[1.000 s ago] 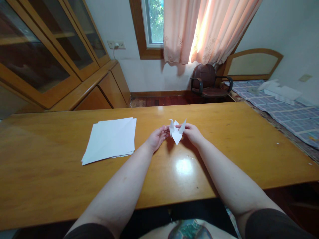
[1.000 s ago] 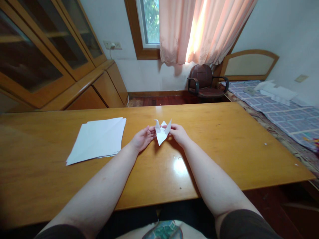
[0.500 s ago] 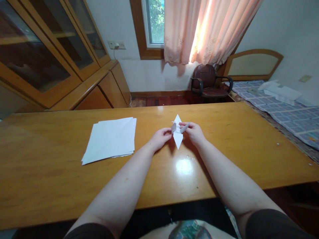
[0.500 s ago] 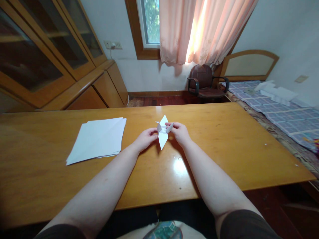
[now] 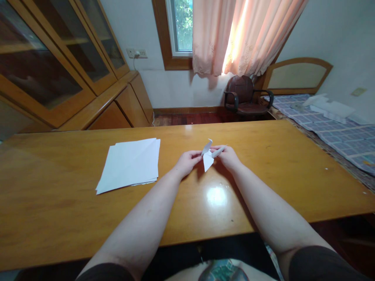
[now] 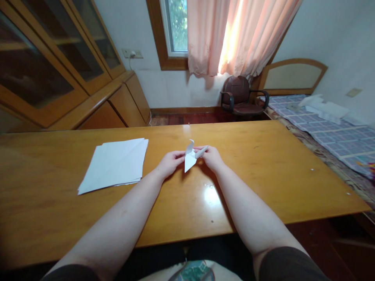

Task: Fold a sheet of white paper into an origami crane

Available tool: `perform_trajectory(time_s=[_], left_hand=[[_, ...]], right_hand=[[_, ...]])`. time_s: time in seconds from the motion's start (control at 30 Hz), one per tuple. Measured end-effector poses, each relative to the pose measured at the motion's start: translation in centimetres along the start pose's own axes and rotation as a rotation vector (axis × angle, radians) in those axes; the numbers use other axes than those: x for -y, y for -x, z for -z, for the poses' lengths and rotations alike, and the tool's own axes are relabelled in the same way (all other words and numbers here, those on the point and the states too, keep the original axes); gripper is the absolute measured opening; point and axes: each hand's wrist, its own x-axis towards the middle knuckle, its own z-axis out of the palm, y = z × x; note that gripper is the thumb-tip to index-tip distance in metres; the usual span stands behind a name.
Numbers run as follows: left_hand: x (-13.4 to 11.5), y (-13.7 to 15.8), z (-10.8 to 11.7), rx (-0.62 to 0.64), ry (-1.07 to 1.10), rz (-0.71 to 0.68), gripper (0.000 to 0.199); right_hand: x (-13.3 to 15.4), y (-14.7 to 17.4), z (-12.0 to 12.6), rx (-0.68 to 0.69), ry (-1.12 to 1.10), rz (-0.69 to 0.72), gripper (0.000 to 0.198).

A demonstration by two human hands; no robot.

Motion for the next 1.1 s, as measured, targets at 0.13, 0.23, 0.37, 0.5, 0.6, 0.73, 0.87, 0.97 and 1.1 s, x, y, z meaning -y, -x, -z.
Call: perform_trajectory(time_s=[0.13, 0.23, 0.37, 0.5, 0.6, 0.73, 0.87, 0.97, 1.1], left_hand=[[-0.1, 0.0, 0.0, 0.008, -0.023, -0.022, 0.038], [0.0, 0.1, 0.0, 0.021, -0.019, -0.029, 0.038], [-0.1, 0.2, -0.1, 0.009, -0.033, -0.023, 0.037], [-0.2, 0.2, -0.1, 0.016, -0.028, -0.02, 0.034], [-0.2, 0.2, -0.3, 0.009, 0.016, 0.01, 0.033], [0.0, 0.2, -0.5, -0.011, 0.089, 0.055, 0.035], [0.2, 0.1, -0.6, -0.005, 0.111, 0.057, 0.034], [0.5, 0.0, -0.5, -0.035, 0.112, 0.049, 0.033], [1.0, -0.2, -0.3, -0.064, 0.119, 0.035, 0.033]], right_hand=[[0.3, 0.1, 0.0, 0.011, 0.054, 0.001, 0.028], [0.4, 0.2, -0.3, -0.009, 0.059, -0.034, 0.03], [0.2, 0.2, -0.5, -0.055, 0.036, -0.08, 0.031], [0.3, 0.2, -0.5, -0.05, 0.075, -0.059, 0.029], [0.5, 0.4, -0.5, -0.053, 0.11, -0.046, 0.026], [0.7, 0.6, -0.7, -0.042, 0.075, -0.003, 0.022], [0.6, 0.6, -0.7, -0.051, 0.062, 0.032, 0.022], [0.5, 0.4, -0.7, -0.097, 0.002, -0.001, 0.025], [0.1, -0.1, -0.5, -0.19, -0.074, -0.042, 0.028]])
